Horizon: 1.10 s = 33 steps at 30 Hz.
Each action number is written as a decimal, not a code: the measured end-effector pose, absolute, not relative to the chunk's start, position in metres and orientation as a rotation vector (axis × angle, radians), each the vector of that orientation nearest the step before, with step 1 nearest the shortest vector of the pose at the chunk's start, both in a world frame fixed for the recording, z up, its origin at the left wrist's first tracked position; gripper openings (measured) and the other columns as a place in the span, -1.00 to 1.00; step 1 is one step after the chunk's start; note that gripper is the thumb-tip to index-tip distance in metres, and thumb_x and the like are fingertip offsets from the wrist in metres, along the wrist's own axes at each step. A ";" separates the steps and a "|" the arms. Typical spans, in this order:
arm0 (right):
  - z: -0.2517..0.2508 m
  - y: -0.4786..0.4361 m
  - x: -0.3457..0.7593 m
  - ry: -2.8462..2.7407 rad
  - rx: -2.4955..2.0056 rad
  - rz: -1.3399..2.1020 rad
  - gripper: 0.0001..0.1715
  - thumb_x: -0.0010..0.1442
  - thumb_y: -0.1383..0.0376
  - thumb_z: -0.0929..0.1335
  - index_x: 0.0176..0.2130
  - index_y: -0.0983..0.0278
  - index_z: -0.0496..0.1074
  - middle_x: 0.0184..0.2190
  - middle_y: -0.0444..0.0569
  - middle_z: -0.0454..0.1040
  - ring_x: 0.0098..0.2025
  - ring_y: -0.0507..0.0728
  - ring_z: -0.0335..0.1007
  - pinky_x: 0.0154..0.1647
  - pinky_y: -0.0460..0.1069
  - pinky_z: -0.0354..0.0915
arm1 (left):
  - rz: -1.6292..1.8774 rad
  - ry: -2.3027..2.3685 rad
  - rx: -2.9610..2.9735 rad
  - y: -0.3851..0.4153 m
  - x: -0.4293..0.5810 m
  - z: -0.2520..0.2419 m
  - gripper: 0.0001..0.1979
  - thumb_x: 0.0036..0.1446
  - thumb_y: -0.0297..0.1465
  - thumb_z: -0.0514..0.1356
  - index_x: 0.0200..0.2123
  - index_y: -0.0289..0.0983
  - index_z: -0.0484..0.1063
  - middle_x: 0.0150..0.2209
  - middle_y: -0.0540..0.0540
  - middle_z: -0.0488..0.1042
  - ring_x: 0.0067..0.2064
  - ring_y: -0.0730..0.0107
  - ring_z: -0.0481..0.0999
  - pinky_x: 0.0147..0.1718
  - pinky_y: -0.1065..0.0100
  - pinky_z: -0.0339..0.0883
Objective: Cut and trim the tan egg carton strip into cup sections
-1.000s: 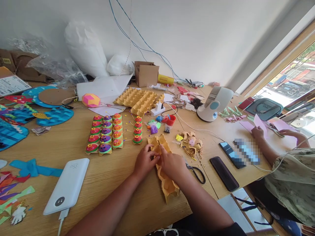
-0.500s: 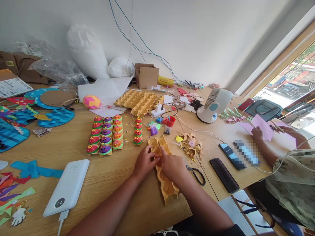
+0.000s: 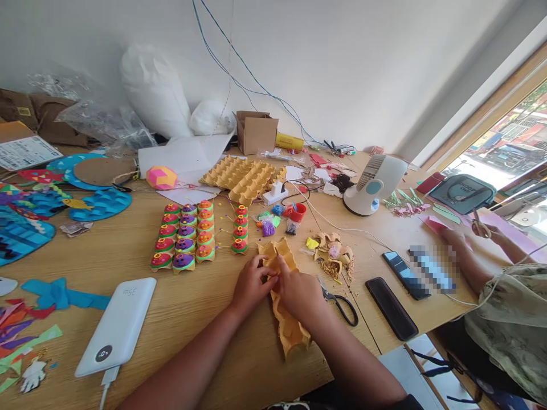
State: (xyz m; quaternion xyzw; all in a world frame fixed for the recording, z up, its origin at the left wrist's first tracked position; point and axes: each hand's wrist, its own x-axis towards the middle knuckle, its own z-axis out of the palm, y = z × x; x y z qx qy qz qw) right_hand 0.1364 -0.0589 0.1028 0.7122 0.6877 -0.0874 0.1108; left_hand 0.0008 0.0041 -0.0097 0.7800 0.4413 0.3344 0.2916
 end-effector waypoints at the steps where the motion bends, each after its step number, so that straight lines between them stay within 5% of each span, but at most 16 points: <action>1: 0.104 -0.063 0.136 2.007 2.092 -0.259 -0.26 0.41 0.24 0.14 0.48 0.28 -0.13 -0.21 0.19 0.63 -0.21 0.25 0.62 -0.32 0.02 0.41 | 0.883 1.176 2.081 0.004 0.001 -0.009 -0.90 0.12 -0.35 0.31 -0.30 -0.13 0.66 0.14 -0.13 0.38 0.12 0.06 0.44 0.12 0.03 0.36; 33: 0.098 -0.078 0.138 1.967 2.102 -0.231 -0.26 0.40 0.29 0.14 0.48 0.26 -0.11 -0.26 0.13 0.64 -0.26 0.23 0.63 -0.36 0.00 0.39 | 0.890 1.179 2.115 0.004 0.003 -0.014 -0.90 0.11 -0.31 0.32 -0.29 -0.12 0.66 0.12 -0.11 0.41 0.07 0.08 0.46 0.08 0.08 0.39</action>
